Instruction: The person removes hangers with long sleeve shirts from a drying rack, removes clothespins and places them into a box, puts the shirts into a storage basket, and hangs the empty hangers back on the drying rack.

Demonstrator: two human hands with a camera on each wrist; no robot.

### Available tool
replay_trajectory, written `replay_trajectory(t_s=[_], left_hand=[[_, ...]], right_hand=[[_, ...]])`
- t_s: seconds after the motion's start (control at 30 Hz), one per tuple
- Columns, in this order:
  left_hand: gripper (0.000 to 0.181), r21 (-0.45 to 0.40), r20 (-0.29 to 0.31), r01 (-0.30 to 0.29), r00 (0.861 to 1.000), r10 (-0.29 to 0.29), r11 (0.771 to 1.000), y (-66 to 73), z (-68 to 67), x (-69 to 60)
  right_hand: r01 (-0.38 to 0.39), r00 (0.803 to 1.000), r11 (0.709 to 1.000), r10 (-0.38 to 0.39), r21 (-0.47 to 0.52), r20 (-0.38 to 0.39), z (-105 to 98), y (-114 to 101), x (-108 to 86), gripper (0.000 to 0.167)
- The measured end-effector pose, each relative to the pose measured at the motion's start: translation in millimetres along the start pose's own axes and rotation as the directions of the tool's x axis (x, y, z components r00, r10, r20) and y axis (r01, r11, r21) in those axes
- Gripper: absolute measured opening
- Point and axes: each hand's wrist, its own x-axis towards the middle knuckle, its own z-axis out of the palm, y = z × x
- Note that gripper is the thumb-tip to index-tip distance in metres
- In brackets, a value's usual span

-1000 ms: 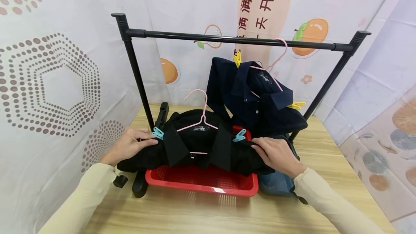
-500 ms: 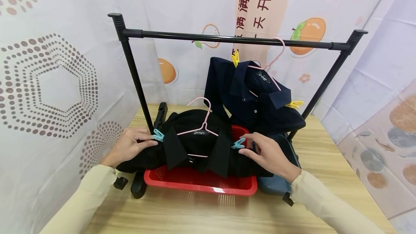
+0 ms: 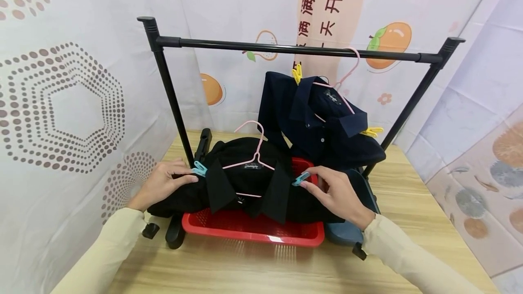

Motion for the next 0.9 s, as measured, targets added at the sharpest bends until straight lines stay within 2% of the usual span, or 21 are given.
replay_trajectory(t_s=[0.33, 0.5, 0.63, 0.73, 0.9], left_hand=[[0.019, -0.004, 0.094, 0.066, 0.993, -0.065, 0.998, -2.0, -0.6, -0.4], [0.019, -0.014, 0.137, 0.086, 0.987, -0.084, 0.996, -3.8, -0.8, -0.8], [0.018, -0.052, 0.173, 0.106, 0.980, -0.096, 0.993, -2.1, -3.0, -1.7], [0.019, -0.090, 0.171, 0.115, 0.980, -0.099, 0.989, -1.0, -3.3, -1.9], [0.019, -0.117, 0.133, 0.124, 0.985, -0.108, 0.985, -0.9, -1.3, -2.3]], right_hand=[[-0.050, 0.999, 0.997, 0.050, 0.065, -0.004, -1.1, -1.5, -2.3, 0.028], [-0.030, 0.999, 0.998, 0.031, 0.059, -0.010, -0.6, -1.7, -2.2, 0.029], [-0.014, 1.000, 0.999, 0.014, 0.042, -0.020, -1.6, -2.9, -1.6, 0.027], [-0.009, 1.000, 0.999, 0.010, 0.045, -0.024, -2.1, -4.4, -1.2, 0.025], [-0.003, 1.000, 0.998, 0.004, 0.055, -0.027, -1.7, -5.1, -1.4, 0.023]])
